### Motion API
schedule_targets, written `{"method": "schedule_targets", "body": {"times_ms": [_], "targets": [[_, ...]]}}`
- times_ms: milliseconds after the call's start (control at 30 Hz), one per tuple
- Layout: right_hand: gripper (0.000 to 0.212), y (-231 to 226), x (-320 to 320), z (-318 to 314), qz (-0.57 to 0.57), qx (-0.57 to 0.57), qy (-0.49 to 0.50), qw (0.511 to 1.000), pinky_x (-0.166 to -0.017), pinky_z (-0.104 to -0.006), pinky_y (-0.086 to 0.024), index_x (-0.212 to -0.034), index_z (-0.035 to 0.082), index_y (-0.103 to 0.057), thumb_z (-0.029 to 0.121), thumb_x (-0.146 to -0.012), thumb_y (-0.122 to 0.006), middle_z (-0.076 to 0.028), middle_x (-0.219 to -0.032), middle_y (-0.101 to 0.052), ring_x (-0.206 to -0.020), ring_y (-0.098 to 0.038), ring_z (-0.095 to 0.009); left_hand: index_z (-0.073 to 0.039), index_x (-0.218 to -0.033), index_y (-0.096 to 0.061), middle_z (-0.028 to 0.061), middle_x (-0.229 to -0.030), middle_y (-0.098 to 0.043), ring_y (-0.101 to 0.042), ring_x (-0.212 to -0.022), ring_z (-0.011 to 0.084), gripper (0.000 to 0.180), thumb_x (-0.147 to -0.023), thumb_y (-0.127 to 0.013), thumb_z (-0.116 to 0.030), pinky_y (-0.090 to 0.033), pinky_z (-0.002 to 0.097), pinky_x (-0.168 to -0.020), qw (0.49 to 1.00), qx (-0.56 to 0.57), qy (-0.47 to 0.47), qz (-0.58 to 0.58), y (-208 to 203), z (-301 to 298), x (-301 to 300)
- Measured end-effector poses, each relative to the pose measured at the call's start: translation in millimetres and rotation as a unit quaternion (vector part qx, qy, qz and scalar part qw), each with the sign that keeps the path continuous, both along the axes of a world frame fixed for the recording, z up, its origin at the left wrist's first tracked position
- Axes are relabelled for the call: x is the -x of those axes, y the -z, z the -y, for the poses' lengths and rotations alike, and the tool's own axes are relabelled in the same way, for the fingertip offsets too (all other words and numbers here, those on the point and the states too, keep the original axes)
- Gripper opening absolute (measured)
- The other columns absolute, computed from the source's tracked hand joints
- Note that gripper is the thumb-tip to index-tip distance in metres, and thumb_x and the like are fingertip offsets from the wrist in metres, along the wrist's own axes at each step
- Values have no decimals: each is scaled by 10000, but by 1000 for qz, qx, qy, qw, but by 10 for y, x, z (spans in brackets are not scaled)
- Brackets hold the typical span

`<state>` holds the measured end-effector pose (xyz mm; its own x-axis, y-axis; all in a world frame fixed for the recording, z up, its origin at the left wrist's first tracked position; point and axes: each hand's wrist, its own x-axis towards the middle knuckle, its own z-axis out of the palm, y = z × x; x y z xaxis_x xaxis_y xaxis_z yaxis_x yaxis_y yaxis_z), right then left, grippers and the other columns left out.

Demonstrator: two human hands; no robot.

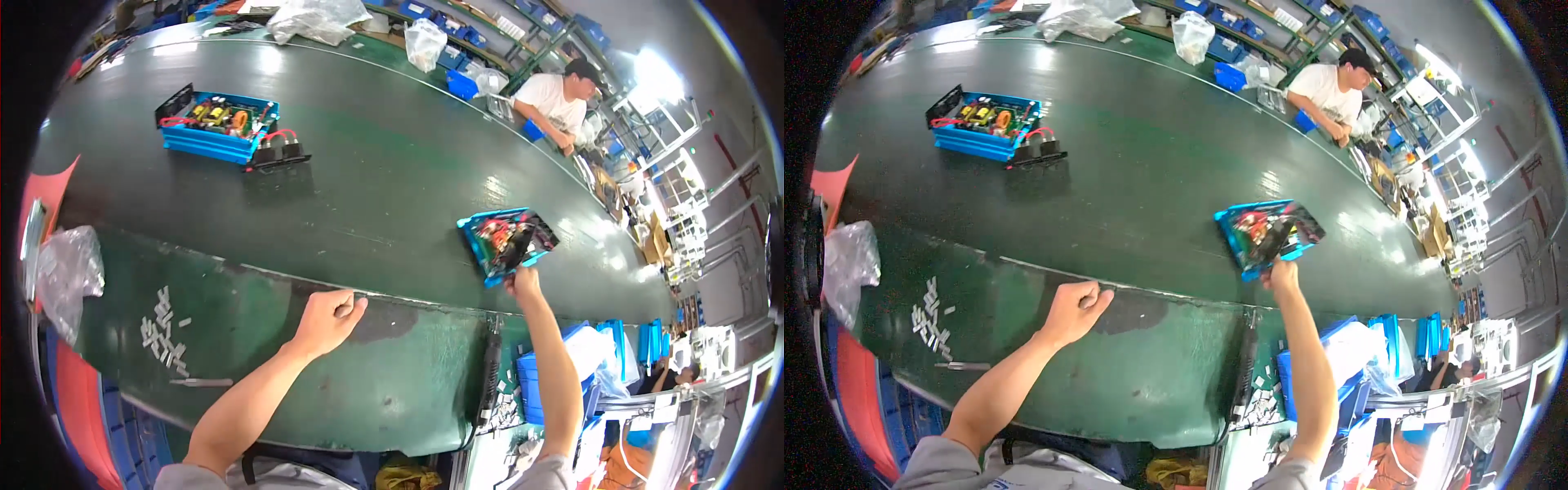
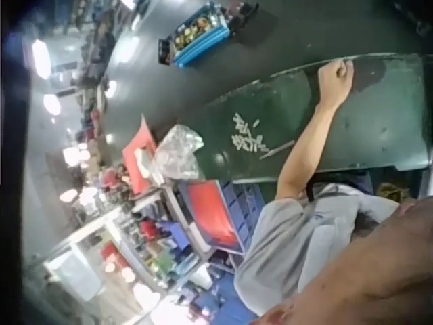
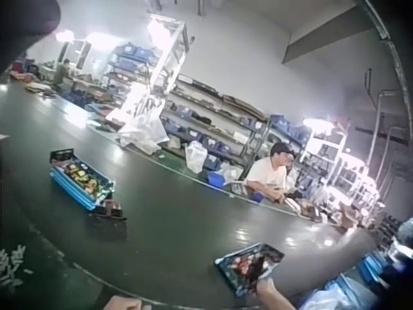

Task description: The worker is assembling electronic modules on a production line using an electric screwdriver to secure components.

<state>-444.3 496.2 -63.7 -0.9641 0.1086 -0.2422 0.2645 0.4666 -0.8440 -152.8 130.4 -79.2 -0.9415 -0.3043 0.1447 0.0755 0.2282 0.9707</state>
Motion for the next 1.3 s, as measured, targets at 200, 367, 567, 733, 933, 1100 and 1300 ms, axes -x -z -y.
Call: {"method": "schedule_targets", "body": {"times_ms": [200,367,567,733,933,1100,1300], "targets": [[308,-759,-1847,746,61,-33,-195,978,-368,-321,-407,-995,-21,-583,140,-990,-320,-120,-590,-580,-416,-523,-187,-41,-703,-324,1,-646,-271,-259,-645,103,505,-943,-745,-182,-266,326,-541,997,-39,-16,-65,-52,136,6],[368,-884,-2839,958,114,-51,-276,953,-389,-260,-433,-1340,-15,-529,193,-1049,-446,-61,-713,-626,-480,-573,-121,-13,-887,-554,-29,-745,-480,-424,-711,69,352,-1008,-667,-323,-378,262,-642,997,-74,-7,-38,51,276,168],[543,-624,-2996,437,-78,-249,-433,863,-741,-433,-522,-1457,-50,-431,45,-929,-516,-274,-881,-663,-783,-682,-387,-46,-1075,-620,84,-899,-685,-657,-786,181,194,-1005,-635,-227,-526,325,-734,990,83,-80,-86,-50,267,101],[342,-660,-2821,177,-216,-277,-428,833,-764,-407,-528,-1314,-2,-597,96,-996,-516,-218,-1032,-696,-843,-647,-385,-70,-1007,-644,79,-899,-650,-668,-822,248,186,-837,-692,-11,-538,381,-730,945,216,-39,-244,-389,265,-261],[389,-1165,-3237,654,-100,-199,-376,899,-804,-361,-516,-1190,-24,-638,316,-1003,-621,-128,-987,-694,-881,-643,-237,-93,-910,-671,66,-999,-651,-608,-1016,259,212,-729,-782,-91,-474,416,-957,820,392,302,-289,-592,479,-383],[528,-1261,-3268,769,-36,-208,-429,878,-811,-363,-528,-1104,-29,-668,406,-838,-804,-150,-946,-698,-884,-661,-229,-78,-901,-669,61,-975,-637,-591,-1006,255,396,-717,-854,-375,-456,404,-979,762,468,304,-329,-639,422,-282],[417,-1169,-3564,666,-68,-132,-230,962,-698,-256,-471,-1189,11,-539,85,-867,-795,-55,-815,-647,-785,-602,-96,-86,-731,-608,46,-784,-582,-570,-872,251,448,-753,-787,-496,-451,398,-901,770,452,304,-334,-527,355,-433]]}}
